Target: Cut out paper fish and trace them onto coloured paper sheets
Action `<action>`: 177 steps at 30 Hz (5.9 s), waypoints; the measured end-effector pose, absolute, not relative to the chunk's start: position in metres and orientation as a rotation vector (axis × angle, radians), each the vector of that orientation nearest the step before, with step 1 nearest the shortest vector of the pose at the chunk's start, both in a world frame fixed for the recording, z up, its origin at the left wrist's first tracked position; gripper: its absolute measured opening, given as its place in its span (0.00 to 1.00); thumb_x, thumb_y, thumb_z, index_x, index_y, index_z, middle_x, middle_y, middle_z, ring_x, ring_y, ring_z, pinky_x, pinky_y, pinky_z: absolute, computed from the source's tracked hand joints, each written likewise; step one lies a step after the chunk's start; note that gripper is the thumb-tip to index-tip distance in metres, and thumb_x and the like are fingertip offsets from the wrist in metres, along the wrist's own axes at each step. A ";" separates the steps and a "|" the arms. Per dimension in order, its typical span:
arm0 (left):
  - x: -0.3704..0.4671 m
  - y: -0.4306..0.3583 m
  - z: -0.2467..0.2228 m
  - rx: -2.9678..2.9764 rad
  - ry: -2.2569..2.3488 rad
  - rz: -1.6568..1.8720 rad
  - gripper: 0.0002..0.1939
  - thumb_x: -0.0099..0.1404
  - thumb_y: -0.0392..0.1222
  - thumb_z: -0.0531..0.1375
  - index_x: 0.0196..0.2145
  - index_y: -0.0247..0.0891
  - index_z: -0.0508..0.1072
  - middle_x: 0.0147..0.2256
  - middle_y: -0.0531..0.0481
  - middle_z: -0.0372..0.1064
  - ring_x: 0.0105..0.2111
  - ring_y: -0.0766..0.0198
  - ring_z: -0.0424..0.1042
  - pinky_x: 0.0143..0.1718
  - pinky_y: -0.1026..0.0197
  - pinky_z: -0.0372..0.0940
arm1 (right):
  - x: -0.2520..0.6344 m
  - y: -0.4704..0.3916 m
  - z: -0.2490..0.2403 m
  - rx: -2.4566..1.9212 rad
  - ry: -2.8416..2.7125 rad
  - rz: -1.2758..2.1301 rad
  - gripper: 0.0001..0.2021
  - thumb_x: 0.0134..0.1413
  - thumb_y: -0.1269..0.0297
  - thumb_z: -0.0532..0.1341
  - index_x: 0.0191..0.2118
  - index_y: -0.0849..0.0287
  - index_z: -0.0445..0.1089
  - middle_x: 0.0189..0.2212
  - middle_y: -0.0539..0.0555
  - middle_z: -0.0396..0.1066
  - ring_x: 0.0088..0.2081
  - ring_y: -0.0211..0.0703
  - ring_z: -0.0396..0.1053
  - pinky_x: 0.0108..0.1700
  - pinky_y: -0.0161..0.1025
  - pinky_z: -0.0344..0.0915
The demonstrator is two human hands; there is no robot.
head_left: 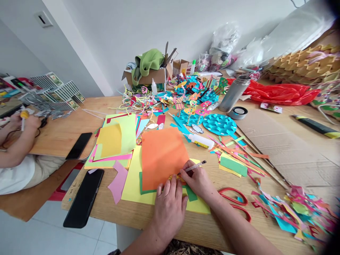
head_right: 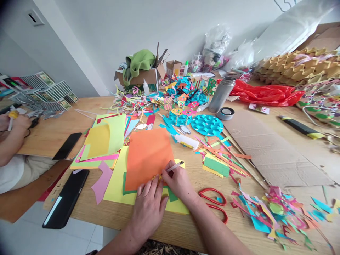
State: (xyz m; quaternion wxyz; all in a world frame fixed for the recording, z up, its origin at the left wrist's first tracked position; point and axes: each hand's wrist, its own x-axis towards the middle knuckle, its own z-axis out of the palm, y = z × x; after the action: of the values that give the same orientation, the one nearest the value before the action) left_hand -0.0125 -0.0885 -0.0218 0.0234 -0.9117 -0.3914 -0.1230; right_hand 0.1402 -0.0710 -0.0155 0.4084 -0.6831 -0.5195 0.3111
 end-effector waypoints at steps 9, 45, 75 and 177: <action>-0.012 -0.090 -0.021 -2.813 -1.213 -0.370 0.20 0.69 0.46 0.51 0.54 0.35 0.67 0.55 0.44 0.65 0.50 0.54 0.64 0.49 0.47 0.60 | 0.141 -0.072 -0.014 -1.728 -1.320 0.762 0.06 0.51 0.65 0.55 0.25 0.56 0.59 0.16 0.45 0.61 0.18 0.34 0.57 0.21 0.32 0.53; -0.013 -0.089 -0.023 -2.797 -1.194 -0.403 0.22 0.69 0.47 0.50 0.55 0.32 0.66 0.55 0.42 0.65 0.50 0.53 0.64 0.49 0.47 0.60 | 0.142 -0.080 -0.013 -1.688 -1.315 0.829 0.07 0.54 0.64 0.56 0.26 0.56 0.59 0.18 0.45 0.60 0.19 0.35 0.58 0.22 0.32 0.54; -0.013 -0.089 -0.027 -2.829 -1.218 -0.397 0.23 0.70 0.48 0.48 0.57 0.32 0.64 0.55 0.43 0.65 0.50 0.54 0.64 0.50 0.47 0.59 | 0.145 -0.083 -0.016 -1.725 -1.337 0.807 0.07 0.52 0.65 0.55 0.25 0.56 0.58 0.17 0.45 0.60 0.19 0.35 0.57 0.21 0.33 0.53; -0.004 -0.085 -0.025 -2.933 -1.129 -0.445 0.19 0.66 0.42 0.54 0.52 0.29 0.66 0.49 0.39 0.66 0.50 0.51 0.64 0.52 0.48 0.64 | 0.155 -0.074 -0.012 -1.784 -1.302 0.764 0.06 0.48 0.66 0.54 0.24 0.55 0.58 0.16 0.45 0.62 0.18 0.35 0.60 0.22 0.32 0.53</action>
State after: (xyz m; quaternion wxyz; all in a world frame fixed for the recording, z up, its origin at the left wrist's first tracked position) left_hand -0.0045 -0.0846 -0.0247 -0.0163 -0.9239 -0.3557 -0.1402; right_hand 0.1547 -0.0739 -0.0120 0.3917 -0.7023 -0.5126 0.3008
